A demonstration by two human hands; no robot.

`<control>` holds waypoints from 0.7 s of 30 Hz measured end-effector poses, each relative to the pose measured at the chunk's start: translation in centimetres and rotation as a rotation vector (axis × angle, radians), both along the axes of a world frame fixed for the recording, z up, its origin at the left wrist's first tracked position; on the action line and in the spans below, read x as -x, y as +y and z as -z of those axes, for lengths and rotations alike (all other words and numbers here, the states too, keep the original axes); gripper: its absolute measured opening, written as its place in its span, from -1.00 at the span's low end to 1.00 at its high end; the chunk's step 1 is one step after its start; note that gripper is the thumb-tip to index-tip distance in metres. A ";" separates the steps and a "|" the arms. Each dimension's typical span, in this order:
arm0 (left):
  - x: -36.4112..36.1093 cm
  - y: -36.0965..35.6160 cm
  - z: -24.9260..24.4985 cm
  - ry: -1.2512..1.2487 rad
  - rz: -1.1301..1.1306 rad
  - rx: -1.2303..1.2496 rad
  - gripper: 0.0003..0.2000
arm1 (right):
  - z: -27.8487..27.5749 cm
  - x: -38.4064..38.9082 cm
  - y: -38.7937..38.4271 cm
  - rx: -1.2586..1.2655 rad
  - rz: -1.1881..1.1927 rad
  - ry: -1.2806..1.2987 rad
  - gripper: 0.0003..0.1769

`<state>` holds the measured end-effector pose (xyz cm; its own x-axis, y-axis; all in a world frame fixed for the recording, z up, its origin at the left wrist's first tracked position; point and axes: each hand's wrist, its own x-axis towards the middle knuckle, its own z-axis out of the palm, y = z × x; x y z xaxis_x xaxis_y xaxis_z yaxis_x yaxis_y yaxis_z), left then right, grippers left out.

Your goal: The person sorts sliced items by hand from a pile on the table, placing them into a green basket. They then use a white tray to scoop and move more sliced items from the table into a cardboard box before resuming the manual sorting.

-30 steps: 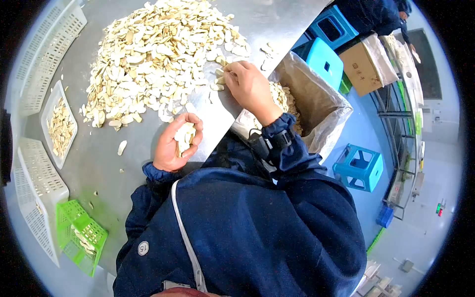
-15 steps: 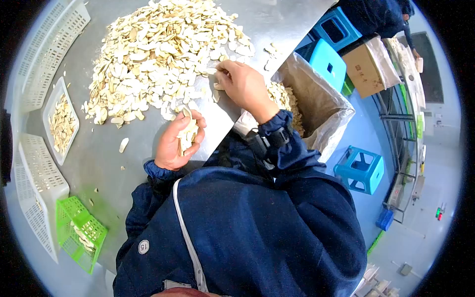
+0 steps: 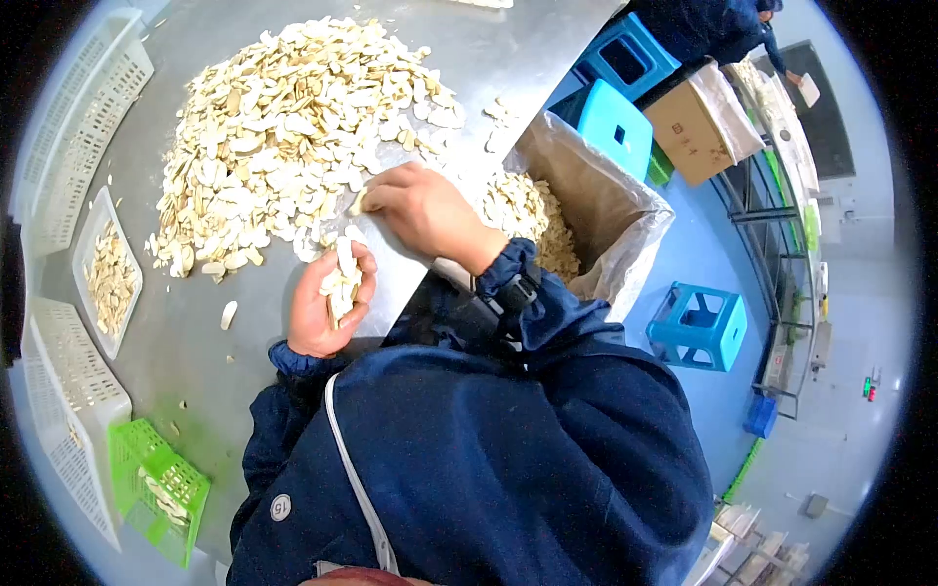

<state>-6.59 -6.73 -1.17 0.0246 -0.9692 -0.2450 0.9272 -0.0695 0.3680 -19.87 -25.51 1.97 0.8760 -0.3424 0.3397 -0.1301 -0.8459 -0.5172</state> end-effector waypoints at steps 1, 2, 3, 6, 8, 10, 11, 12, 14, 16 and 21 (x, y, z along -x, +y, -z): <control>0.0 0.0 0.0 -0.022 0.012 0.005 -0.62 | -0.1 0.8 -0.7 0.000 0.037 0.007 -0.76; -0.1 0.1 -0.1 -0.045 0.025 0.008 -0.60 | -0.3 1.4 -1.5 -0.014 0.070 0.051 -0.73; -0.1 0.2 -0.2 -0.070 0.038 0.010 -0.58 | -0.5 1.8 -1.7 0.003 0.140 0.012 -0.72; -0.1 0.1 -0.9 -0.142 0.049 0.025 -0.51 | -1.3 3.0 -2.8 0.095 0.297 -0.023 -0.72; 0.0 0.2 -0.7 -0.109 0.056 0.052 -0.49 | -0.6 4.5 -3.9 0.107 0.300 0.043 -0.78; -0.1 0.1 -0.6 -0.074 0.042 0.059 -0.49 | -1.5 5.6 -4.4 0.036 0.345 0.106 -0.82; -0.1 0.1 -0.6 -0.052 0.031 0.050 -0.50 | -2.0 5.8 -4.6 0.031 0.396 0.106 -0.85; 0.1 0.0 -0.6 -0.030 0.024 0.039 -0.50 | -2.1 6.2 -5.0 0.043 0.446 0.143 -0.85; 0.1 0.1 -0.3 -0.024 0.018 0.019 -0.53 | -2.0 5.7 -5.7 0.086 0.485 0.101 -0.83; 0.0 0.1 0.2 -0.009 0.021 0.049 -0.55 | -1.6 4.4 -6.0 0.134 0.447 0.052 -0.81; -0.3 0.2 0.2 0.002 -0.002 0.133 -0.62 | -1.0 2.3 -6.8 0.238 0.378 0.122 -0.80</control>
<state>-6.28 -6.50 -1.41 0.0262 -0.9931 -0.1139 0.9282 -0.0181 0.3716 -22.17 -32.30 2.94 0.7431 -0.5703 0.3500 -0.4997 -0.8208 -0.2766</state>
